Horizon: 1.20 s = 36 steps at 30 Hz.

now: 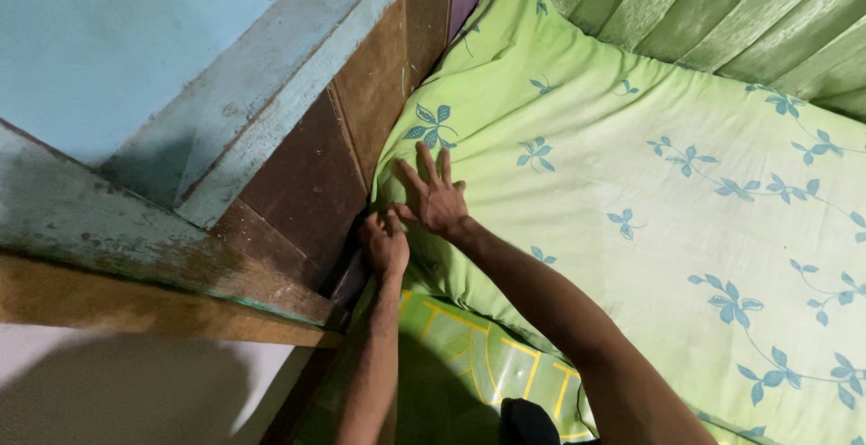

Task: The person spreads a light green floral sheet over a mattress, tucks the edges under, and smooths the surface. They then place a pink pillow on the bed and briefly handle a green cloth from a nearby table.

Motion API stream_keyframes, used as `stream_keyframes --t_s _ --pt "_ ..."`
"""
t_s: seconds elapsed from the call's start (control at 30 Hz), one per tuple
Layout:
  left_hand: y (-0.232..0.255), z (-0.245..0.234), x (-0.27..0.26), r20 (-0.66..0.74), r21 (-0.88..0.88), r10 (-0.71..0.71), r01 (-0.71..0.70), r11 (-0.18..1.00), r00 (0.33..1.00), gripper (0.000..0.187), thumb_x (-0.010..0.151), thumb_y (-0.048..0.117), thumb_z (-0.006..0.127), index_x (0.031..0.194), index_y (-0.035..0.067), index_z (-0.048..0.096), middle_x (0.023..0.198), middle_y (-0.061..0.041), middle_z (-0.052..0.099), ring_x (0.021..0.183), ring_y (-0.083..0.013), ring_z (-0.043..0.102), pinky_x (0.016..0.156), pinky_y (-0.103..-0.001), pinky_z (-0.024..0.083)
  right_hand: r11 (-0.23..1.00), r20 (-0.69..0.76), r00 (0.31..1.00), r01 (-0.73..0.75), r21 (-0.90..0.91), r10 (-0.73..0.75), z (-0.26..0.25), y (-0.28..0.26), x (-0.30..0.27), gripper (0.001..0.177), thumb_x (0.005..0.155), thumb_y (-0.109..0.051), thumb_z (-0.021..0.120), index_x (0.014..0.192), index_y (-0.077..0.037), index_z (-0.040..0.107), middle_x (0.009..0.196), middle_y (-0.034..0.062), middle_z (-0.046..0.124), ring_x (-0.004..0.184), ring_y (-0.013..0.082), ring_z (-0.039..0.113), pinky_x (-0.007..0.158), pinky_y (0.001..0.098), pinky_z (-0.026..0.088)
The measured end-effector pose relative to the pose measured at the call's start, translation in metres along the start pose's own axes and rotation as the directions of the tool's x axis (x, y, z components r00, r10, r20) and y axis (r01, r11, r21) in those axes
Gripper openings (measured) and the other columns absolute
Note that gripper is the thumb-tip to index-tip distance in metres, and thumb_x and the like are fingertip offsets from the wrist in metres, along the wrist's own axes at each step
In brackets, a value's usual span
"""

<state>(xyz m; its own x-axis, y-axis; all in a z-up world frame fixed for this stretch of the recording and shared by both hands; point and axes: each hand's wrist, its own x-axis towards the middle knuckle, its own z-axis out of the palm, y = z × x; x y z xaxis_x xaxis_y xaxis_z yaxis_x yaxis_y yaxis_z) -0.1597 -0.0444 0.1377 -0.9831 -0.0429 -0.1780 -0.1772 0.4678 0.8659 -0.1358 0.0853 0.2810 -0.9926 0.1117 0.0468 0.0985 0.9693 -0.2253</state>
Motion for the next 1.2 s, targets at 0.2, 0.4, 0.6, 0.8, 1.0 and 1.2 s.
stream_keyframes --t_s 0.2,0.4,0.6,0.8,1.0,1.2 --pt "-0.047 0.057 -0.025 0.319 -0.576 -0.172 0.335 0.746 0.932 0.074 0.102 0.058 0.038 0.159 0.013 0.037 0.152 -0.010 0.054 0.133 -0.0325 0.055 0.110 -0.046 0.045 0.993 -0.060 0.996 0.067 0.102 -0.061 0.000 0.007 -0.004 0.091 0.087 -0.068 0.063 0.162 -0.035 0.024 0.173 0.0085 0.001 0.154 0.0541 0.009 0.097 0.0764 0.044" --pt "-0.083 0.113 -0.057 0.520 -0.852 0.112 0.523 0.002 0.847 0.068 0.103 0.057 0.037 0.155 0.014 0.042 0.155 -0.006 0.048 0.137 -0.0270 0.049 0.114 -0.042 0.041 0.737 0.112 0.808 0.576 -0.355 -0.578 0.019 0.035 -0.040 0.053 0.100 -0.052 0.057 0.143 -0.022 0.050 0.171 0.0098 0.017 0.159 0.0343 0.015 0.116 0.0780 0.022" --pt "-0.082 0.106 -0.031 0.532 -0.847 0.047 0.531 0.038 0.845 0.054 0.101 0.046 0.048 0.142 0.011 0.053 0.142 -0.012 0.055 0.129 -0.0324 0.053 0.107 -0.045 0.045 0.572 0.116 0.675 0.694 -0.437 -0.729 0.047 0.051 -0.104 0.039 0.103 -0.032 0.047 0.139 -0.024 0.061 0.166 0.0037 0.037 0.160 0.0294 0.015 0.122 0.0724 0.018" --pt "-0.083 0.066 -0.024 0.093 -0.131 -0.219 0.230 0.964 0.971 0.040 0.099 0.035 0.059 0.128 0.009 0.063 0.130 -0.018 0.063 0.121 -0.0378 0.058 0.100 -0.048 0.048 0.716 -0.074 0.726 0.647 -0.262 -0.684 0.053 0.057 -0.102 0.055 0.105 -0.041 0.047 0.155 -0.017 0.050 0.168 -0.0029 0.033 0.158 0.0134 0.019 0.122 0.0619 0.021" --pt "0.005 0.031 -0.066 -0.378 -0.185 0.297 -0.386 0.904 0.877 0.019 0.096 0.017 0.063 0.110 0.004 0.062 0.105 -0.014 0.066 0.096 -0.0329 0.063 0.087 -0.044 0.052 0.797 0.000 0.805 0.587 -0.142 -0.593 0.005 0.080 -0.094 0.057 0.095 -0.030 0.058 0.151 -0.024 0.047 0.170 0.0055 0.022 0.157 0.0278 0.019 0.121 0.0625 0.029" --pt "0.114 0.020 -0.091 -0.218 -0.092 0.694 -0.722 0.685 0.686 0.013 0.095 0.013 0.067 0.105 0.007 0.062 0.097 -0.012 0.062 0.092 -0.0288 0.062 0.082 -0.041 0.052 0.901 0.081 0.916 0.401 -0.166 -0.393 -0.053 0.116 -0.074 0.061 0.086 -0.026 0.069 0.144 -0.020 0.051 0.167 0.0076 0.023 0.154 0.0330 0.022 0.111 0.0642 0.037"
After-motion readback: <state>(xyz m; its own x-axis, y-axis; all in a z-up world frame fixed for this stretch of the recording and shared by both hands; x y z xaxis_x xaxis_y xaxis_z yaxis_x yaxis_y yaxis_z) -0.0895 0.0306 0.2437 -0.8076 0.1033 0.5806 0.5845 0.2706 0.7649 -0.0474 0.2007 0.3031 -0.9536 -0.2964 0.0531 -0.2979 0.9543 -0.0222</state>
